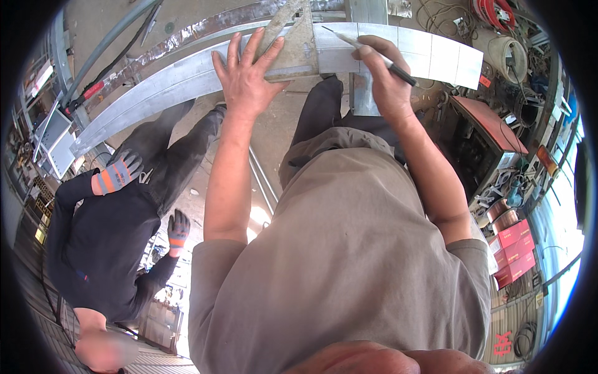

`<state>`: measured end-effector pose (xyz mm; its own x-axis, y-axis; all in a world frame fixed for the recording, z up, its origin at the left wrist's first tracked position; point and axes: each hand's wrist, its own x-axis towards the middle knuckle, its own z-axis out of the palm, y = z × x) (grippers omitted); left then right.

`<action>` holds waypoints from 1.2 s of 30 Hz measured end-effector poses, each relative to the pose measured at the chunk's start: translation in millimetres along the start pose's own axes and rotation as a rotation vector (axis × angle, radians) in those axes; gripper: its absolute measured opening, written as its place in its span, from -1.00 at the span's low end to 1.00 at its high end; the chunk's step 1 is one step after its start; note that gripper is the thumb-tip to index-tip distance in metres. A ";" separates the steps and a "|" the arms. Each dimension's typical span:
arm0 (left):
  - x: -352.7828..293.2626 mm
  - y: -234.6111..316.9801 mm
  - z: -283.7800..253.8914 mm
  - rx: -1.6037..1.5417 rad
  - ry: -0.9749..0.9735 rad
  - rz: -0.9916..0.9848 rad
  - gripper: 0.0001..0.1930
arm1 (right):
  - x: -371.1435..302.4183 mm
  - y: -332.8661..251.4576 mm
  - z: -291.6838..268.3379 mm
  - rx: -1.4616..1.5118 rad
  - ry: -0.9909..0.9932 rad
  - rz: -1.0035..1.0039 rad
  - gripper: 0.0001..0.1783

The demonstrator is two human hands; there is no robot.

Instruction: The person positions a metal square on a long metal beam and uses a marker to draw multiple perpendicular lines along its length. The person repeatedly repositions the square and continues marking the beam.

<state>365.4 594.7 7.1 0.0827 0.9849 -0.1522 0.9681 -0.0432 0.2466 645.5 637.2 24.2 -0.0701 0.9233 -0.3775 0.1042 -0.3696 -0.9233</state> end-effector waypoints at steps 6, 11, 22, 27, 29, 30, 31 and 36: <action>0.0 0.7 -0.8 -0.011 0.008 -0.006 0.06 | 3.2 7.6 25.4 -0.103 0.022 -0.100 -0.65; -0.2 -0.2 -1.0 -0.029 0.015 -0.004 0.07 | 2.5 9.0 27.7 -0.143 0.044 -0.143 -0.68; -0.8 0.2 0.4 -0.022 0.022 -0.008 0.07 | -2.8 2.1 26.7 -0.223 0.032 -0.117 -0.71; -0.7 -0.8 1.2 -0.016 0.027 -0.005 0.06 | -19.5 -2.0 11.1 -0.270 -0.078 -0.082 -0.72; -1.1 -0.8 1.7 -0.026 0.034 -0.001 0.06 | -28.7 -6.3 1.0 -0.275 -0.161 0.011 -0.75; -1.2 -1.1 1.9 -0.019 0.035 0.000 0.06 | -31.5 -9.5 -6.0 -0.288 -0.230 0.051 -0.76; -0.8 -1.5 2.3 -0.026 0.039 0.000 0.06 | -33.4 -12.0 -10.9 -0.307 -0.295 0.098 -0.76; -1.9 -2.0 3.3 -0.005 0.028 -0.004 0.06 | -29.2 -20.4 -23.5 -0.153 -0.233 0.058 -0.73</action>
<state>364.1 592.4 3.7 0.0725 0.9893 -0.1266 0.9672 -0.0387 0.2510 668.7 620.1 55.7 -0.2842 0.8457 -0.4517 0.2616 -0.3849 -0.8851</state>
